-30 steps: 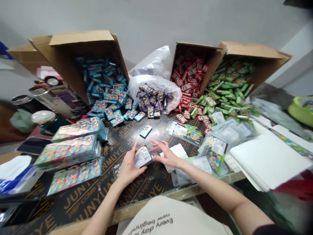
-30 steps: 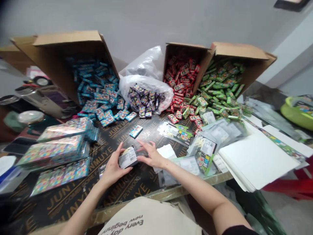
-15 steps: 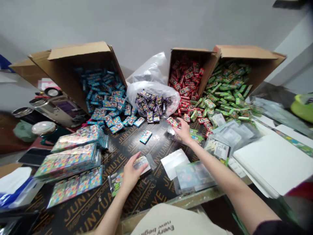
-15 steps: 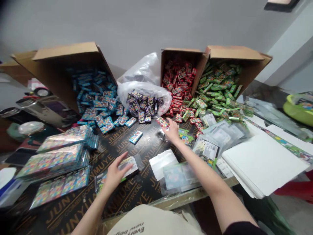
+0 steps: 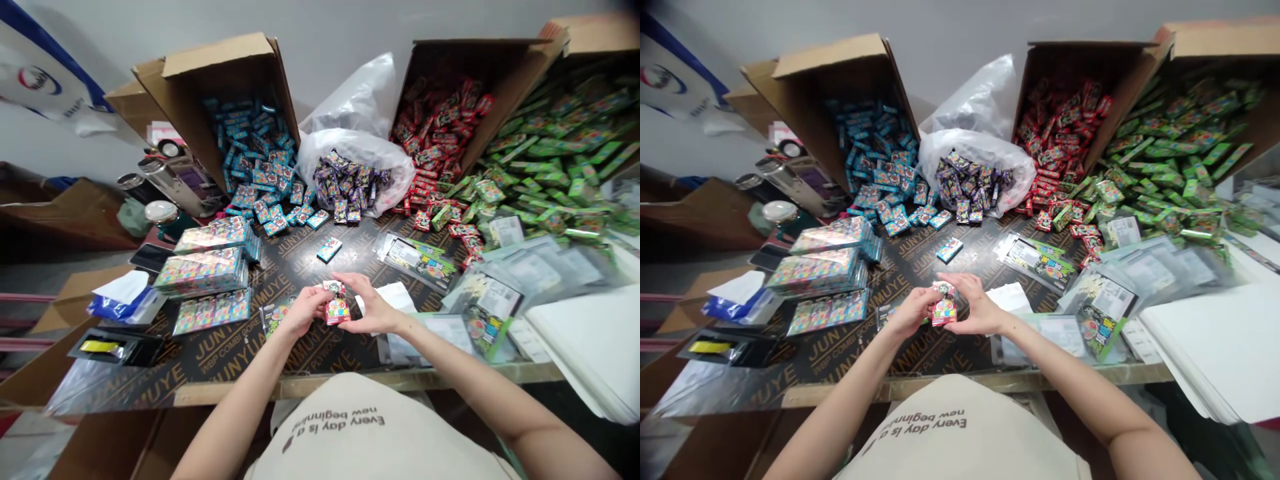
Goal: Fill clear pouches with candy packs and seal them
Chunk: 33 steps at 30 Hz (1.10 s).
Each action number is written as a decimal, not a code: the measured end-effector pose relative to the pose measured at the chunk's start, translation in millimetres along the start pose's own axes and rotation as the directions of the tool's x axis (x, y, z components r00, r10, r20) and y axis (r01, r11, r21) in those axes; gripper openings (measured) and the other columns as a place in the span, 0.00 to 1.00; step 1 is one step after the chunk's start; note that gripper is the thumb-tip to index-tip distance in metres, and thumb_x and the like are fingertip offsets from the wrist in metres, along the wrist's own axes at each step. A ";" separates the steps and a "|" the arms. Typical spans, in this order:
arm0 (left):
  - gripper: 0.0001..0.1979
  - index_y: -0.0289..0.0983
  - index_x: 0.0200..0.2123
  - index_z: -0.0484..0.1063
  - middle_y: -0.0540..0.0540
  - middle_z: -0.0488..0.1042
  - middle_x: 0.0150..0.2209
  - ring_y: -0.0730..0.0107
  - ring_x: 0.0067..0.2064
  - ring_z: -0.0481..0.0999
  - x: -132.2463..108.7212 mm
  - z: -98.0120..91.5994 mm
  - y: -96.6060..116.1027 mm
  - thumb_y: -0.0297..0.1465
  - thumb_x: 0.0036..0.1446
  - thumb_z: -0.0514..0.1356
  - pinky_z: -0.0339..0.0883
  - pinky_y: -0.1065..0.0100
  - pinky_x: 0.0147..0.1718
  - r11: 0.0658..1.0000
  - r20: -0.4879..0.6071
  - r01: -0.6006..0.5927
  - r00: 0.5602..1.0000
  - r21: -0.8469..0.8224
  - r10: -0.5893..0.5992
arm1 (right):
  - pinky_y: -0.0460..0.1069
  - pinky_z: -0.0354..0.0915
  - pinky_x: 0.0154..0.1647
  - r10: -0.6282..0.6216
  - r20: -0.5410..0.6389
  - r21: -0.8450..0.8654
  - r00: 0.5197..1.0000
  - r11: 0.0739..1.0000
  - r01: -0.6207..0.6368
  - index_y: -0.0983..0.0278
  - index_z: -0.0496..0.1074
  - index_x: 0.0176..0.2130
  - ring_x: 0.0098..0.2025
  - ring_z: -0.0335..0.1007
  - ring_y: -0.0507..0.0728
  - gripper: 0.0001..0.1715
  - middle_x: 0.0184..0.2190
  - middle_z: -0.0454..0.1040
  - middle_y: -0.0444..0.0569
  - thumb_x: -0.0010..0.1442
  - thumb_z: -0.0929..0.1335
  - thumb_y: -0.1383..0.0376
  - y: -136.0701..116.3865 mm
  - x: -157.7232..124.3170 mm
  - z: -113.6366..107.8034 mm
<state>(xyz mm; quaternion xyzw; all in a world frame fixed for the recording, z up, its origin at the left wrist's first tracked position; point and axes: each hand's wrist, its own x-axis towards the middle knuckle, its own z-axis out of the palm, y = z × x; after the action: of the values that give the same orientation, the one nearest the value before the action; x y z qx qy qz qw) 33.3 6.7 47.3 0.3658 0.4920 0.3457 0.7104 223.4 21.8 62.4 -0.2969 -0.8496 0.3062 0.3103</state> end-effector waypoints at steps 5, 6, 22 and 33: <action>0.34 0.36 0.50 0.66 0.39 0.70 0.45 0.54 0.46 0.68 -5.5 -24.3 -5.9 0.46 0.40 0.62 0.58 0.54 0.47 0.650 -0.024 -0.254 0.922 0.716 0.386 | 0.57 0.50 0.54 0.090 -0.158 -0.115 0.983 0.987 -0.109 0.61 0.52 0.57 0.53 0.57 0.62 0.44 0.52 0.62 0.52 0.43 0.70 0.63 24.7 -4.2 0.6; 0.41 0.38 0.53 0.62 0.39 0.67 0.48 0.51 0.50 0.64 -6.2 -30.6 -9.2 0.44 0.33 0.66 0.52 0.51 0.51 0.482 0.024 -0.261 0.896 0.836 0.443 | 0.58 0.49 0.54 0.095 -0.144 -0.163 0.985 0.980 -0.118 0.61 0.53 0.57 0.52 0.57 0.63 0.44 0.51 0.63 0.53 0.44 0.70 0.61 32.6 -6.1 1.2; 0.49 0.42 0.62 0.38 0.44 0.64 0.50 0.60 0.50 0.66 -10.2 -39.4 -14.7 0.32 0.40 0.63 0.58 0.57 0.51 0.343 0.116 -0.343 0.835 0.875 0.538 | 0.62 0.32 0.60 0.186 -0.107 -0.107 0.977 0.974 -0.197 0.61 0.40 0.62 0.59 0.50 0.62 0.59 0.56 0.60 0.56 0.42 0.70 0.46 24.9 -11.2 15.4; 0.45 0.39 0.62 0.40 0.41 0.66 0.46 0.56 0.46 0.67 9.6 -58.2 -40.6 0.40 0.45 0.60 0.60 0.55 0.46 0.067 0.169 -0.222 0.878 0.973 0.448 | 0.62 0.48 0.52 0.510 -0.608 -0.401 0.609 0.465 -0.790 0.63 0.54 0.57 0.56 0.51 0.66 0.34 0.54 0.59 0.60 0.55 0.64 0.56 140.9 -18.2 -143.6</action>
<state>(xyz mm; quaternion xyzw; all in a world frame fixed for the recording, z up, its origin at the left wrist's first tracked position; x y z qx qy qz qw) -14.1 5.3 -6.4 0.8052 0.5569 0.1304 0.1568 381.0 147.0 45.8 -0.7472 -0.6291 0.0269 0.2127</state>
